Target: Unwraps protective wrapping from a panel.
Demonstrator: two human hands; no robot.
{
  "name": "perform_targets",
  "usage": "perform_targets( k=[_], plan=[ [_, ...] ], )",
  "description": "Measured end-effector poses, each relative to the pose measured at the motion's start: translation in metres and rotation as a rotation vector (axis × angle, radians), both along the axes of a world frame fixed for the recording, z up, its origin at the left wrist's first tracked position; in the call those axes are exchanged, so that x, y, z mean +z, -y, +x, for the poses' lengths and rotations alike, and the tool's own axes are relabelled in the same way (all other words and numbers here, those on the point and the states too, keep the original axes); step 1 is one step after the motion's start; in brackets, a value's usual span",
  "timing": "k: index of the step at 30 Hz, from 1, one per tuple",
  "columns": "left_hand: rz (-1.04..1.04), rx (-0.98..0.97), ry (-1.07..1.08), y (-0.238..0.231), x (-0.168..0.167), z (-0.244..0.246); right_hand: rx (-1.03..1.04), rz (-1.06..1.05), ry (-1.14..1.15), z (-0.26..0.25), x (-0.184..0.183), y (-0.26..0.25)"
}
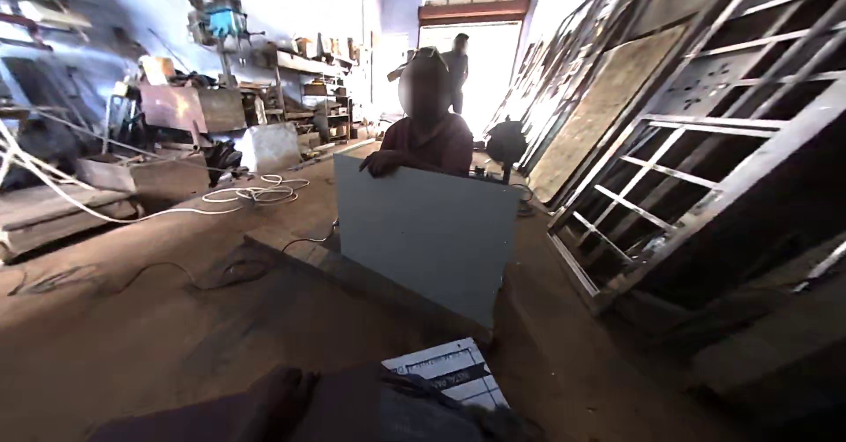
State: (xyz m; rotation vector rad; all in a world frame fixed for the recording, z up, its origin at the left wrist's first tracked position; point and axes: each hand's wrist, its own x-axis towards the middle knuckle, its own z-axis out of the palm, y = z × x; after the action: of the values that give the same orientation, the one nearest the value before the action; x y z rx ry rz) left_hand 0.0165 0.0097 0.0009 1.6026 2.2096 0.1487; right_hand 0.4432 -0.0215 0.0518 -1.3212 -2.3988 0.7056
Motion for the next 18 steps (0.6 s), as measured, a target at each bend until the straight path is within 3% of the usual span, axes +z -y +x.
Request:
perform_targets(
  k=[3, 6, 9, 13, 15, 18],
  plan=[
    [0.065, -0.072, -0.014, -0.002, 0.006, 0.009, 0.068, 0.167, -0.136, -0.021, 0.027, -0.015],
    [0.098, -0.139, 0.173, 0.002, 0.034, 0.044, 0.075, 0.296, -0.186, -0.065, 0.047, -0.018],
    [0.021, -0.142, 0.24, 0.004, 0.057, 0.075, 0.018, 0.457, -0.093, -0.111, 0.052, -0.022],
    [-0.069, -0.145, 0.2, 0.003, 0.057, 0.08, 0.041, 0.291, 0.24, -0.136, 0.054, -0.033],
    [0.051, -0.1, 0.177, -0.001, 0.026, 0.071, 0.04, 0.098, 0.431, -0.139, 0.061, -0.038],
    [0.117, -0.048, 0.195, -0.005, 0.007, 0.067, -0.012, 0.051, 0.569, -0.141, 0.06, -0.042]
  ],
)
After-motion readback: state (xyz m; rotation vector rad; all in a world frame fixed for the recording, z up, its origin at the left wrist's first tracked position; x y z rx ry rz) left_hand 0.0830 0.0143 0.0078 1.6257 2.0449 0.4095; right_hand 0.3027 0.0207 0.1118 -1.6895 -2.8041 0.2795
